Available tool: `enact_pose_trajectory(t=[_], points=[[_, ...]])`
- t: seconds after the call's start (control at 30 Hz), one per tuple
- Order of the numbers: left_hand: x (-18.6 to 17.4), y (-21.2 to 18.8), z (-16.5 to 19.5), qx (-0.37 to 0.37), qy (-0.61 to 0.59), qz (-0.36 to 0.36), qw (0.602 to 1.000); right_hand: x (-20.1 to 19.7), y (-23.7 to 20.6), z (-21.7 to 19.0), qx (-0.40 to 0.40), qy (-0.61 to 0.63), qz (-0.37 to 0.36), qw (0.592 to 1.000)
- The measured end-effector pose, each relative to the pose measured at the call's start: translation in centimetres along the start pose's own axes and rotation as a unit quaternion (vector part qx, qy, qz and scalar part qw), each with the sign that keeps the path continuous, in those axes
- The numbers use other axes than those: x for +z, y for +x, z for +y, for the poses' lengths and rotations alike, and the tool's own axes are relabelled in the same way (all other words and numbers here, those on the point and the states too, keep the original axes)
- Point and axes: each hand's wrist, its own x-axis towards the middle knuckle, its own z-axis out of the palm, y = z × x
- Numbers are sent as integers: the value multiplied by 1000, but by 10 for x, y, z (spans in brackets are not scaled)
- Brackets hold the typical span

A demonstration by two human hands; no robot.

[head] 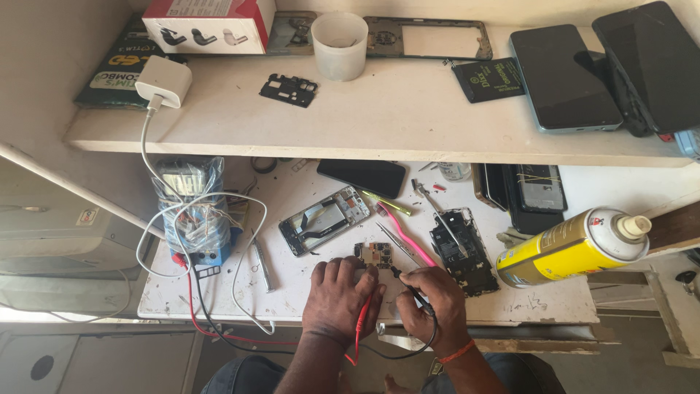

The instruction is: The person sits at a repair bench and tests a disassembled phone motherboard using multimeter probes, touching the probes to points on the board. They reposition the board and probes repeatedly and later use a small hand tool on the board while continuing to work among other disassembled phones.

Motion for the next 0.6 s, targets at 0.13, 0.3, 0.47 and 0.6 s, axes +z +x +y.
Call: enact_pose_trajectory(t=[0.13, 0.3, 0.47, 0.6], points=[[0, 0, -1, 0, -6, 4, 1000, 1, 0, 0, -1, -1, 0, 1000], [-1, 1, 0, -3, 1, 0, 1000, 1, 0, 1, 24, 12, -5, 1000], [0, 2, 1, -27, 16, -46, 998, -3, -2, -1, 61, 40, 11, 997], [-1, 1, 0, -22, 14, -47, 999, -1, -2, -1, 67, 12, 2, 998]])
